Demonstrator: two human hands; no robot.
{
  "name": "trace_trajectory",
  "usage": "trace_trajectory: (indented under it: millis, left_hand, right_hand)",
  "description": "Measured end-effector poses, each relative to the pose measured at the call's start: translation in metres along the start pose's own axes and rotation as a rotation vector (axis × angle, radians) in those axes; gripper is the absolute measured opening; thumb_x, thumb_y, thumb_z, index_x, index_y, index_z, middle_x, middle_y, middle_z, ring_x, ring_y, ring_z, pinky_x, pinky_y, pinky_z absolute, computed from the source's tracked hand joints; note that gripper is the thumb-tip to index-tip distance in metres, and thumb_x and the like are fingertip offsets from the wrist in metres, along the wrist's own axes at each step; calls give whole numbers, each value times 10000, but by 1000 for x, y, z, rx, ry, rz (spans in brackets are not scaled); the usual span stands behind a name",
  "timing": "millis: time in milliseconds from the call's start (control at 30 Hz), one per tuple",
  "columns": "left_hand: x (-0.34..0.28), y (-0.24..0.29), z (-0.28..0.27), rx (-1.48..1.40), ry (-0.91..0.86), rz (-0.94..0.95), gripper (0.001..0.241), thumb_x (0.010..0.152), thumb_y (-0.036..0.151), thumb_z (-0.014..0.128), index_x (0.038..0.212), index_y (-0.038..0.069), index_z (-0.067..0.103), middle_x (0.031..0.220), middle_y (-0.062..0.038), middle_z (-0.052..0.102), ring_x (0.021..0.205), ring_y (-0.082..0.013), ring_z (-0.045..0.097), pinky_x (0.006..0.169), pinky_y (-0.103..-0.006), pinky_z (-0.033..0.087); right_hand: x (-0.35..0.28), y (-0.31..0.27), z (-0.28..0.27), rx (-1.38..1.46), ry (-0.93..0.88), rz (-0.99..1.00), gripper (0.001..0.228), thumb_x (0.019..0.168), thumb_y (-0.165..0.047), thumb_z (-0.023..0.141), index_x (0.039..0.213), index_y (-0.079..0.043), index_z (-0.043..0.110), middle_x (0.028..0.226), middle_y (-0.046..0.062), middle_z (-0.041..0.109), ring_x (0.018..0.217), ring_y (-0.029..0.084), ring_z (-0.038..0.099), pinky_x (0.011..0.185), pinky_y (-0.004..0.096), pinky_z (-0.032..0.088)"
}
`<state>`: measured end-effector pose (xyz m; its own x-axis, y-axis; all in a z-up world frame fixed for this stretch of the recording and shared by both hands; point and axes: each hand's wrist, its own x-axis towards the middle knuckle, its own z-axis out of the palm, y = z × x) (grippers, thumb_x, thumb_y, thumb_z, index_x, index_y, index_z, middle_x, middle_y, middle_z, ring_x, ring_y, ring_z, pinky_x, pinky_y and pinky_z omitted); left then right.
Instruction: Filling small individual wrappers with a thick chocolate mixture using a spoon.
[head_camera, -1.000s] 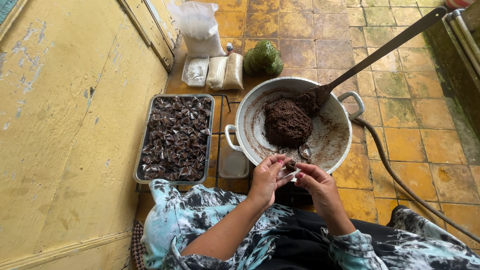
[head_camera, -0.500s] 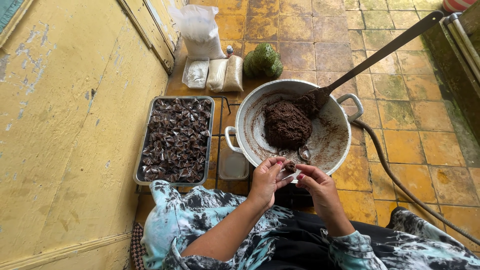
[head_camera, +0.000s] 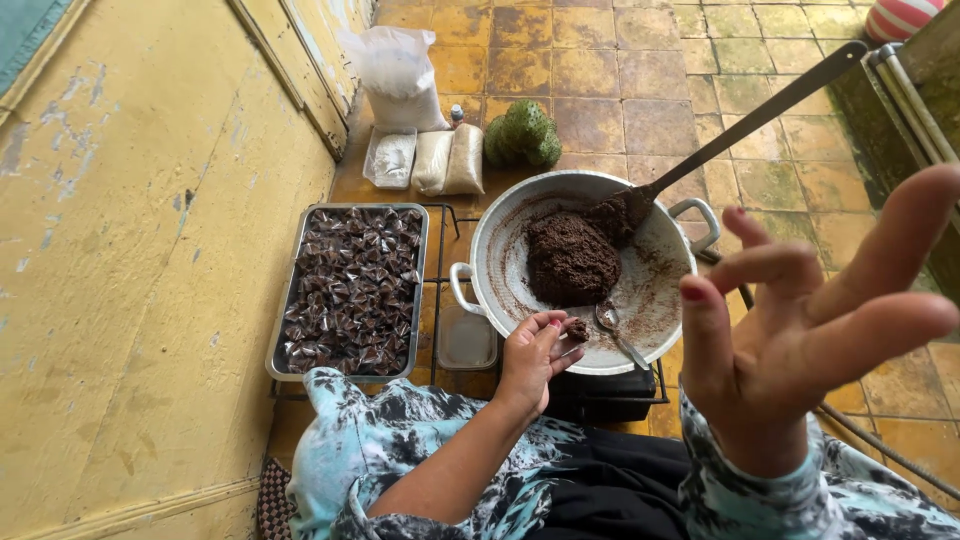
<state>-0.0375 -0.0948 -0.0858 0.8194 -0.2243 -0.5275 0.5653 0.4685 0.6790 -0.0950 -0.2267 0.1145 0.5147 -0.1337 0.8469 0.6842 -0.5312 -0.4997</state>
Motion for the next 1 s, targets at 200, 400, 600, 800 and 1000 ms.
trace_trajectory:
  millis: [200,400,600,800,1000]
  left_hand:
    - [0,0,-4,-37,-18,17,117,1010,105,575,1075,56,659,1162,-166,707,869,-222,704,822,-407,652]
    - [-4,4,-6,-65,-16,28,121,1013,102,569,1085,54,654,1126,-151,702,856,-231,706,809,-395,650]
    - [-8,5,-8,-35,-19,39,120,1017,100,558,1083,53,647,1129,-146,692,864,-193,694,821,-390,656]
    - [-1,3,-10,-48,-6,33,124,1017,97,551,1092,59,643,1168,-154,694,905,-244,710,811,-390,646]
    - [-1,8,-9,-39,-9,43,193,1029,90,526,1186,49,630,1199,-157,726,915,-244,722,819,-385,642]
  right_hand:
    - [-19,-3,13,-95,-160,133,420,1046,-58,530,1397,105,367,1469,279,474,764,170,544,1049,491,594]
    - [-69,44,2,-113,-262,247,403,993,41,629,1385,1,548,1073,166,711,943,210,704,920,327,573]
    - [-48,49,-12,66,-175,533,684,989,65,581,1610,17,297,992,176,642,858,226,642,809,297,584]
    - [37,48,-42,146,69,468,739,1241,29,604,1815,-149,176,1058,101,571,966,220,617,948,355,626]
    - [35,36,-27,201,-139,570,542,1041,80,557,1571,9,468,1017,114,625,921,178,643,888,286,606]
